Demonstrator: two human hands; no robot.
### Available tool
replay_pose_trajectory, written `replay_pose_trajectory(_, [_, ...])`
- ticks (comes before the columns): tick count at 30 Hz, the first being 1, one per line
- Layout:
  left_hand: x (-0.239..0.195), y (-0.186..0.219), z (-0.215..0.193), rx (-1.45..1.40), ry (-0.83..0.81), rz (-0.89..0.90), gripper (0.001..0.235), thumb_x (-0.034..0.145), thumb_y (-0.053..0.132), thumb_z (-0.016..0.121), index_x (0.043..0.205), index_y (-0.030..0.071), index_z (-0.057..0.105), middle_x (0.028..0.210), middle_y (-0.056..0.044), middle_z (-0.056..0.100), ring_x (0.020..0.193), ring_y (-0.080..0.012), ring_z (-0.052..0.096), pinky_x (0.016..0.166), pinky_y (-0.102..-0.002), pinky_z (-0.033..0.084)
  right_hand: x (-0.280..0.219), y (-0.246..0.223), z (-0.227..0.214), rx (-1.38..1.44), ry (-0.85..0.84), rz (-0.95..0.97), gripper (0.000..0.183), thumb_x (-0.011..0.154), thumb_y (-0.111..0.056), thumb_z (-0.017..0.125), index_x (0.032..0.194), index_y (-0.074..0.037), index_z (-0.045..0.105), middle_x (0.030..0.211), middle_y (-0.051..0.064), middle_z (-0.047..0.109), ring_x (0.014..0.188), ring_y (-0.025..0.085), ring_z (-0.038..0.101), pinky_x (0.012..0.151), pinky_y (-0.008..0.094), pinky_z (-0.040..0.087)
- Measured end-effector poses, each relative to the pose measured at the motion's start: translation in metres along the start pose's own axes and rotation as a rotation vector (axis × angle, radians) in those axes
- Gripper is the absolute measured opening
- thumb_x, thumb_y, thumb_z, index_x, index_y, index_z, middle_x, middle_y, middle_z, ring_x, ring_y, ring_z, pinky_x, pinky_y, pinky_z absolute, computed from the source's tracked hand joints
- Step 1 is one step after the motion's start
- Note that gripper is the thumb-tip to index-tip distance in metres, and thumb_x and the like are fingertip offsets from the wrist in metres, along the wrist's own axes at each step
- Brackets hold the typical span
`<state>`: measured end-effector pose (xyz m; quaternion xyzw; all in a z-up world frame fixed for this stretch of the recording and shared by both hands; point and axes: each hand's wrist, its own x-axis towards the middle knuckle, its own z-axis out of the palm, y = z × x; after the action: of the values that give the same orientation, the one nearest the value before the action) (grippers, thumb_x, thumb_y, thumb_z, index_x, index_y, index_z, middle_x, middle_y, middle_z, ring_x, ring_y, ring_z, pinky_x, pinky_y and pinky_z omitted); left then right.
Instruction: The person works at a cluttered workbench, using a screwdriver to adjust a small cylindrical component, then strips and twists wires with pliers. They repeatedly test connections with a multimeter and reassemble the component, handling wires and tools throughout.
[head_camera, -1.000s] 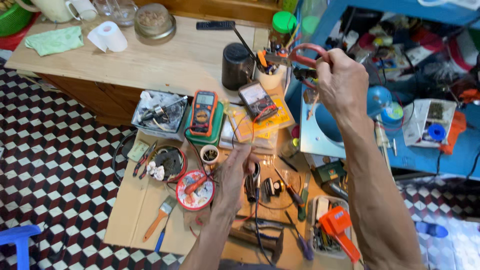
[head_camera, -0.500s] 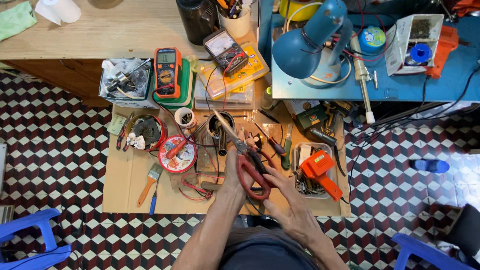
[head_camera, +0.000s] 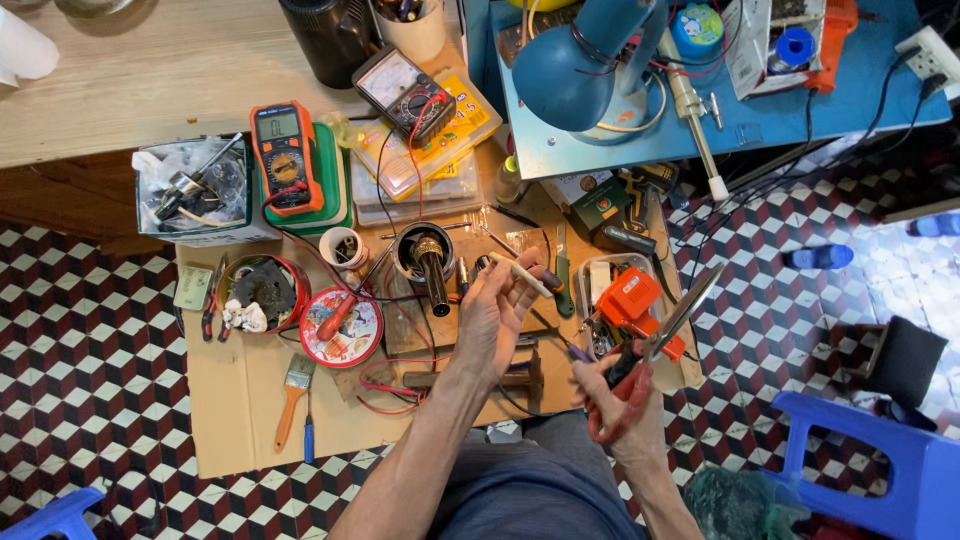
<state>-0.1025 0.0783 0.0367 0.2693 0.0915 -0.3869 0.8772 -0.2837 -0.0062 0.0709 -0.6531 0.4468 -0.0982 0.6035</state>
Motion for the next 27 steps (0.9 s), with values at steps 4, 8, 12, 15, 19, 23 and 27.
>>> replay_pose_trajectory(4, [0.002,-0.006,-0.003,0.047,-0.016,0.017,0.029,0.102,0.023,0.059,0.12,0.001,0.05,0.126,-0.016,0.065,0.112,-0.0225,0.067,0.101,-0.038,0.057,0.019,-0.012,0.025,0.237,0.073,-0.197,0.034,0.088,-0.014,0.072,0.116,0.001,0.061,0.097,0.009,0.074,0.067,0.007,0.068,0.043,0.022,0.047])
replay_pose_trajectory(8, [0.001,-0.008,0.0,0.109,0.046,0.026,0.032,0.1,0.022,0.059,0.121,0.001,0.046,0.127,-0.021,0.063,0.113,-0.0248,0.069,0.102,-0.038,0.058,0.041,-0.037,0.05,0.272,0.056,-0.269,0.036,0.088,-0.013,0.072,0.119,-0.001,0.057,0.098,0.006,0.073,0.058,0.008,0.062,0.039,0.022,0.045])
replay_pose_trajectory(12, [0.001,-0.008,0.008,0.13,0.054,0.005,0.034,0.101,0.02,0.061,0.122,-0.002,0.044,0.127,-0.023,0.062,0.114,-0.0279,0.067,0.104,-0.039,0.056,0.055,-0.045,0.054,0.234,0.062,-0.251,0.026,0.096,-0.012,0.073,0.112,0.004,0.06,0.092,0.008,0.069,0.06,0.012,0.06,0.044,0.024,0.047])
replay_pose_trajectory(15, [0.0,0.005,0.019,0.533,0.113,0.168,0.039,0.1,0.02,0.062,0.128,-0.002,0.044,0.134,-0.02,0.063,0.12,-0.0261,0.064,0.105,-0.04,0.052,0.069,-0.048,0.051,0.295,0.078,-0.243,0.028,0.089,-0.011,0.071,0.111,-0.003,0.055,0.092,0.004,0.069,0.075,0.008,0.068,0.046,0.023,0.05])
replay_pose_trajectory(19, [0.006,0.033,0.023,1.59,-0.15,0.983,0.04,0.098,0.017,0.068,0.134,0.004,0.054,0.134,-0.019,0.061,0.124,-0.0301,0.061,0.109,-0.042,0.046,0.084,-0.046,0.039,0.141,0.039,-0.38,0.027,0.093,-0.009,0.071,0.114,-0.001,0.057,0.094,0.006,0.068,0.084,0.01,0.069,0.067,0.023,0.055])
replay_pose_trajectory(23, [0.02,0.04,0.022,1.76,-0.468,0.637,0.028,0.097,0.025,0.07,0.123,0.016,0.072,0.107,-0.008,0.075,0.095,-0.0218,0.071,0.087,-0.036,0.054,0.095,-0.05,0.036,0.05,-0.003,-0.309,0.032,0.09,-0.011,0.073,0.116,0.001,0.058,0.097,0.007,0.07,0.083,0.011,0.069,0.068,0.025,0.056])
replay_pose_trajectory(27, [0.036,0.033,0.013,1.334,-0.238,0.293,0.024,0.101,0.024,0.067,0.117,0.009,0.075,0.088,-0.001,0.076,0.077,-0.0109,0.072,0.066,-0.027,0.059,0.089,-0.053,0.018,0.09,0.019,-0.188,0.043,0.089,-0.02,0.074,0.124,0.0,0.059,0.094,0.009,0.07,0.062,0.016,0.06,0.051,0.029,0.047])
